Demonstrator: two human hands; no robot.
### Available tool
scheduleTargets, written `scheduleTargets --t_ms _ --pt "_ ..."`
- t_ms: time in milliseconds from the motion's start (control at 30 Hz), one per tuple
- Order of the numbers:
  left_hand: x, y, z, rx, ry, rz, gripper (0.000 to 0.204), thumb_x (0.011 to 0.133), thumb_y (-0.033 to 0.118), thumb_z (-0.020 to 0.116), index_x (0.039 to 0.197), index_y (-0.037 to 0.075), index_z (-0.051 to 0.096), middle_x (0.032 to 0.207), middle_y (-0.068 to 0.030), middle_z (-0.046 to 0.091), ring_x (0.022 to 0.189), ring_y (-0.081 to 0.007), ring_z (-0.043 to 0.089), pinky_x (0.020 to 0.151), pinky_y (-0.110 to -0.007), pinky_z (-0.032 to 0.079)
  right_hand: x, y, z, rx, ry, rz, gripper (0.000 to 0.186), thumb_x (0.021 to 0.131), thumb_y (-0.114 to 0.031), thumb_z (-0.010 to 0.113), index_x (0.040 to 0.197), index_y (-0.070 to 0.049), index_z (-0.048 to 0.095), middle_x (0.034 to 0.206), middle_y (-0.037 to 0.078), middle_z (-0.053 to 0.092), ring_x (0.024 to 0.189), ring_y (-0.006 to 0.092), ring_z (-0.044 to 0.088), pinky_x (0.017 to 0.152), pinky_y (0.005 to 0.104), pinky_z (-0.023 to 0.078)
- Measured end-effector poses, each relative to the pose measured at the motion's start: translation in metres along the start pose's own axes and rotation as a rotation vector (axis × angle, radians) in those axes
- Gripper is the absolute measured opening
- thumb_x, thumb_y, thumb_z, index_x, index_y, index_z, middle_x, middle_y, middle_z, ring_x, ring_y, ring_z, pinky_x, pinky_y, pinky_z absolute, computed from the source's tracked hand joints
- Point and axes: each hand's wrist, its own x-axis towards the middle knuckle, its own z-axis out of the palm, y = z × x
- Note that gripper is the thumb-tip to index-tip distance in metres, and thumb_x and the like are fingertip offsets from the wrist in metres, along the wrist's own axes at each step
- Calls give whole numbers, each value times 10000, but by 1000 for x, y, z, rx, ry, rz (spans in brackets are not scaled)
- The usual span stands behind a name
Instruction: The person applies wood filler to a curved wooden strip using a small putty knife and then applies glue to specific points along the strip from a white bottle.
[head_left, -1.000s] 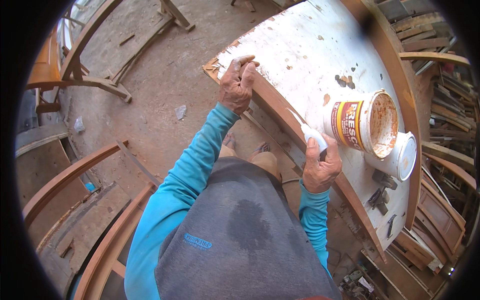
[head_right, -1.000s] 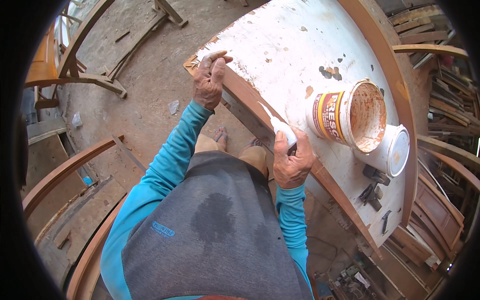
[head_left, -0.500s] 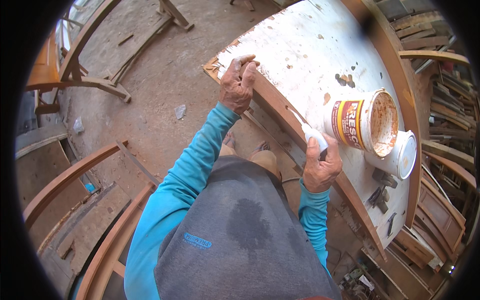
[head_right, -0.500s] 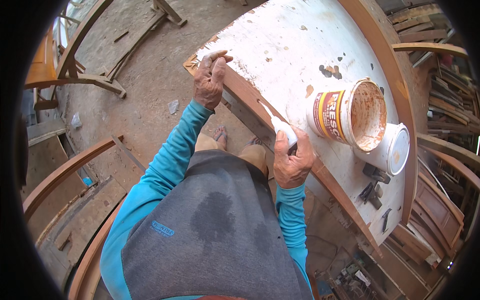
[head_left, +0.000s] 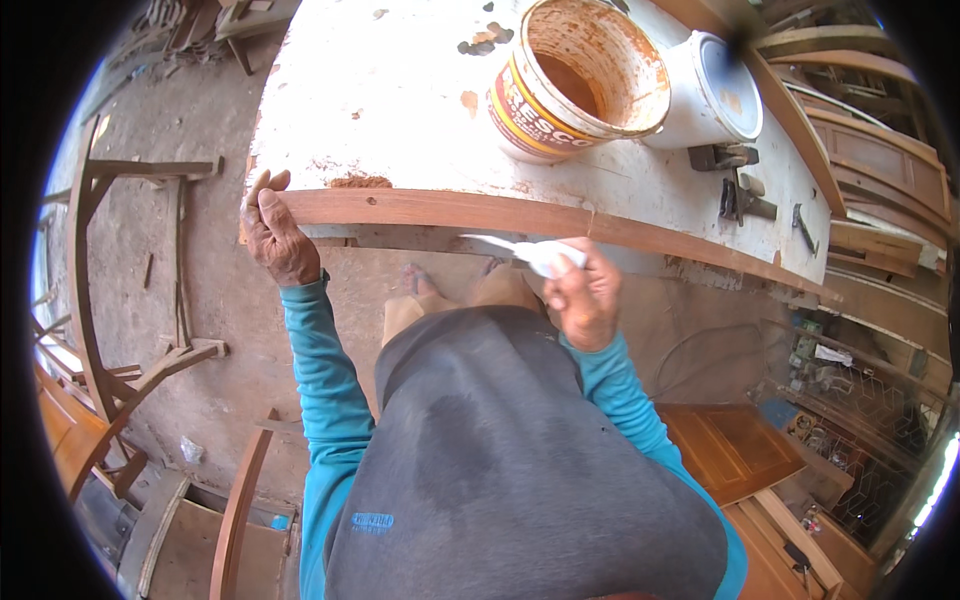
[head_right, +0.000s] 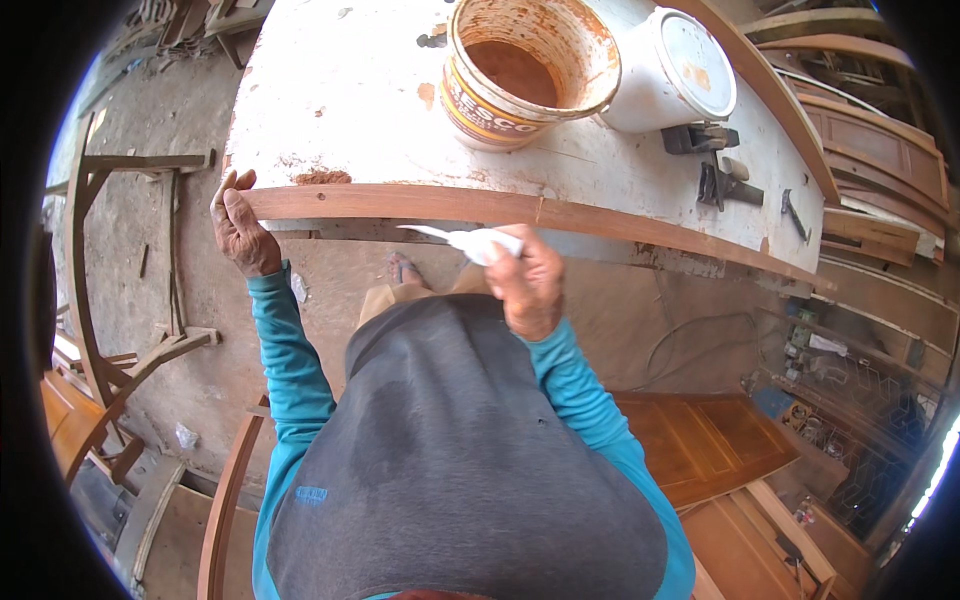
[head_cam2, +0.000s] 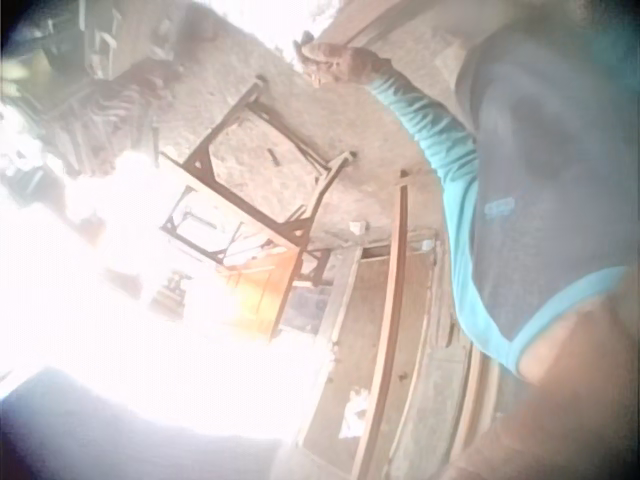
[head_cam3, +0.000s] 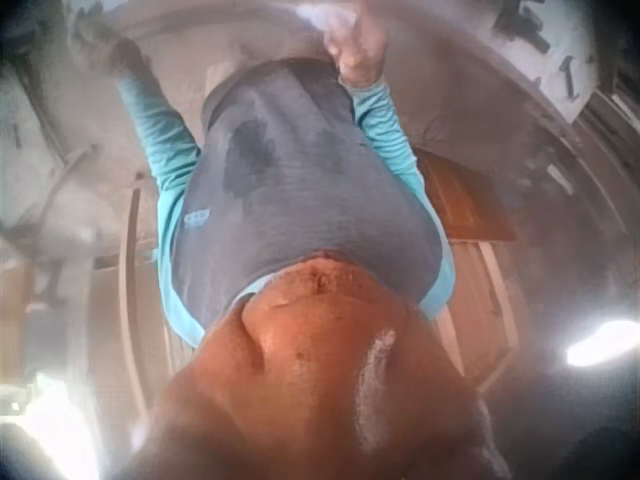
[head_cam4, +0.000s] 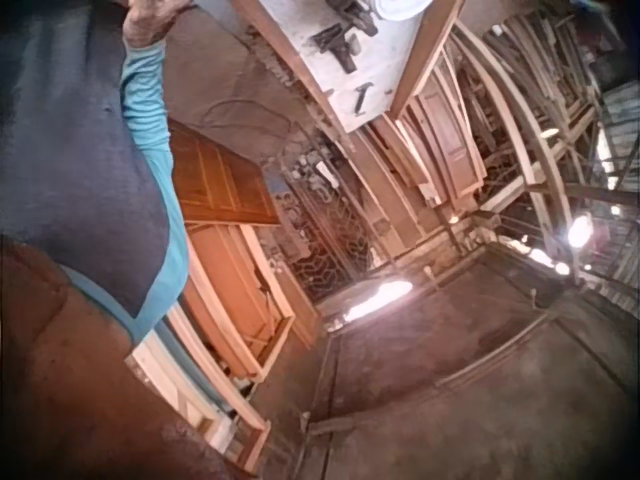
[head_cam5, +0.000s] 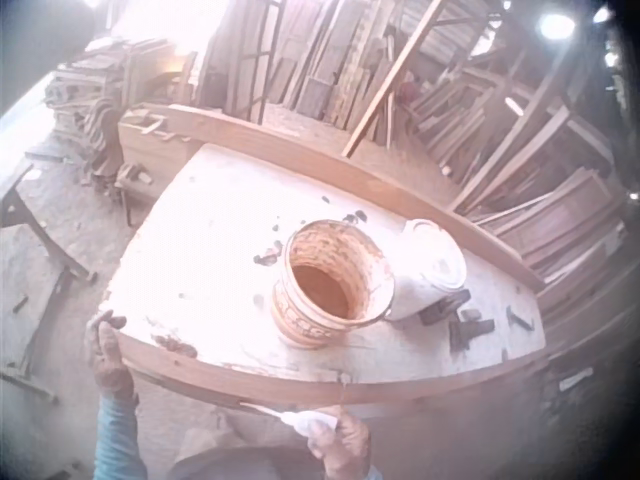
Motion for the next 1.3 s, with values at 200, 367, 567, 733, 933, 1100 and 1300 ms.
scheduleTargets --t_ms 200,367,567,733,933,1100,1300 --pt "2 -6 -2 20 11 -5 410 1140 325 420 1350 29 611 1200 -145 719 1180 -261 672 1061 -430 522 -11 -25 -71 38 305 -85 244 1032 -191 607 1148 13 672 772 8 583 594 46 452 509 211 399" --pt "3 -6 -10 -8 15 -65 422 1141 334 413 1350 17 596 1200 -155 715 1182 -264 669 1059 -420 523 -16 -39 -100 -34 367 -131 240 1032 -181 610 1144 21 671 791 10 578 625 47 451 520 207 388" --pt "9 -19 -12 -12 16 -57 489 1135 396 412 1348 -10 584 1222 -190 706 1186 -294 665 1055 -430 523 -22 -30 -128 -161 301 -138 245 1010 -154 623 1155 40 663 849 37 620 618 40 464 522 209 384" --pt "9 -20 -8 -27 48 -92 479 1142 377 383 1352 -14 564 1212 -180 707 1180 -289 664 1050 -434 527 -17 -25 -140 -209 281 -133 261 1009 -177 641 1149 41 675 928 65 682 765 82 566 686 247 467" --pt "6 -22 -11 -79 66 -114 511 1136 409 393 1371 -20 542 1228 -208 702 1191 -309 660 1057 -452 524 -13 -28 -147 -192 234 -111 264 1009 -169 644 1157 45 685 1032 99 727 941 127 639 856 288 521" --pt "8 -21 -9 -17 54 -97 531 1138 425 372 1372 -20 542 1227 -215 702 1195 -314 658 1058 -452 523 -7 -28 -154 -215 208 -137 254 1013 -169 647 1138 50 675 1003 92 724 910 118 637 823 273 522" --pt "6 -18 -7 -65 66 -120 561 1131 454 373 1388 -20 528 1249 -221 691 1216 -321 643 1081 -459 508 -6 -25 -151 -220 208 -128 228 1006 -140 655 1117 60 661 982 93 724 891 99 631 784 256 518"
